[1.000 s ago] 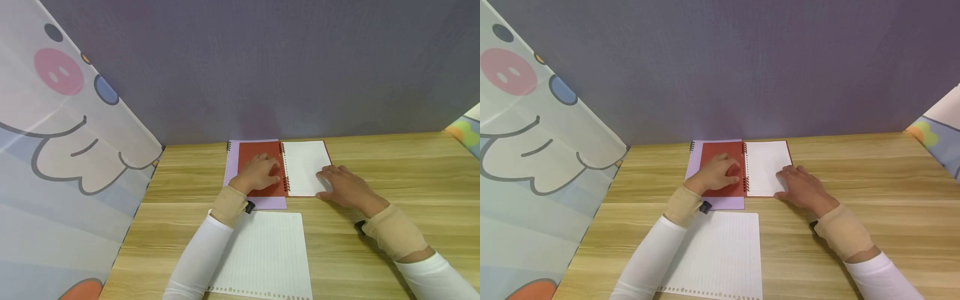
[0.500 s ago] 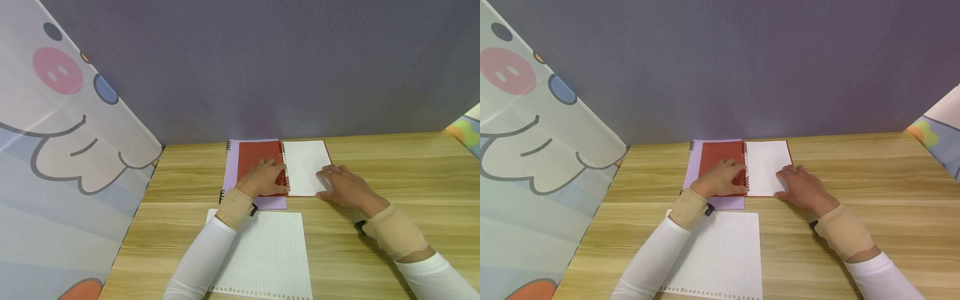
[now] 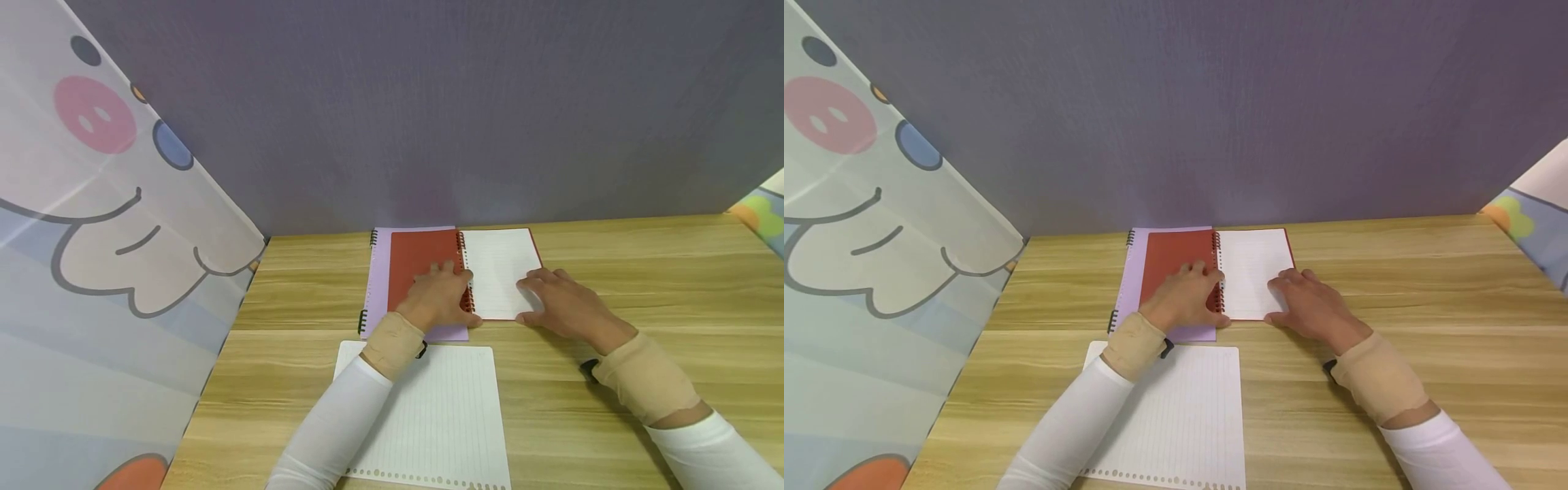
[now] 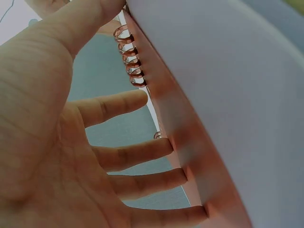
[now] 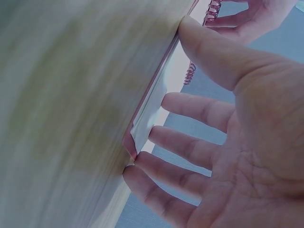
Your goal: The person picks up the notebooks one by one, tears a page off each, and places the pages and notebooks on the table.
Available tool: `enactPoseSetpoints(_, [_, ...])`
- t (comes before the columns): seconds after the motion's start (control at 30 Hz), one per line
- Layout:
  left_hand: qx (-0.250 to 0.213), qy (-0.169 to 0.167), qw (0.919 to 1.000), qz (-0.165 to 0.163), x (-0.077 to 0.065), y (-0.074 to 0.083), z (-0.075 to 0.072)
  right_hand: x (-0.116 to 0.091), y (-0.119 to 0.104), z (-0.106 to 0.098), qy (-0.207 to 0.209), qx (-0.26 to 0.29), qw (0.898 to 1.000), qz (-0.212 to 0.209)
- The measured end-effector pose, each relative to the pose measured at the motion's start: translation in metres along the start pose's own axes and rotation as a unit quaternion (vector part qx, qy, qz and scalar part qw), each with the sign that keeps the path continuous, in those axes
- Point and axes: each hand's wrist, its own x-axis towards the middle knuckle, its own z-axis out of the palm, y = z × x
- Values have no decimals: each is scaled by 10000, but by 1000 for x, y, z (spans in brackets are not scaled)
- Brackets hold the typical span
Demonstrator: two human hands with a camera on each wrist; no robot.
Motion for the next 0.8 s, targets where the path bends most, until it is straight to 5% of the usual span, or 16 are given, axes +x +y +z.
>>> enactPoseSetpoints(0.8, [90, 296, 9989, 346, 4, -3, 1, 1, -1, 0, 14, 31, 10000, 47])
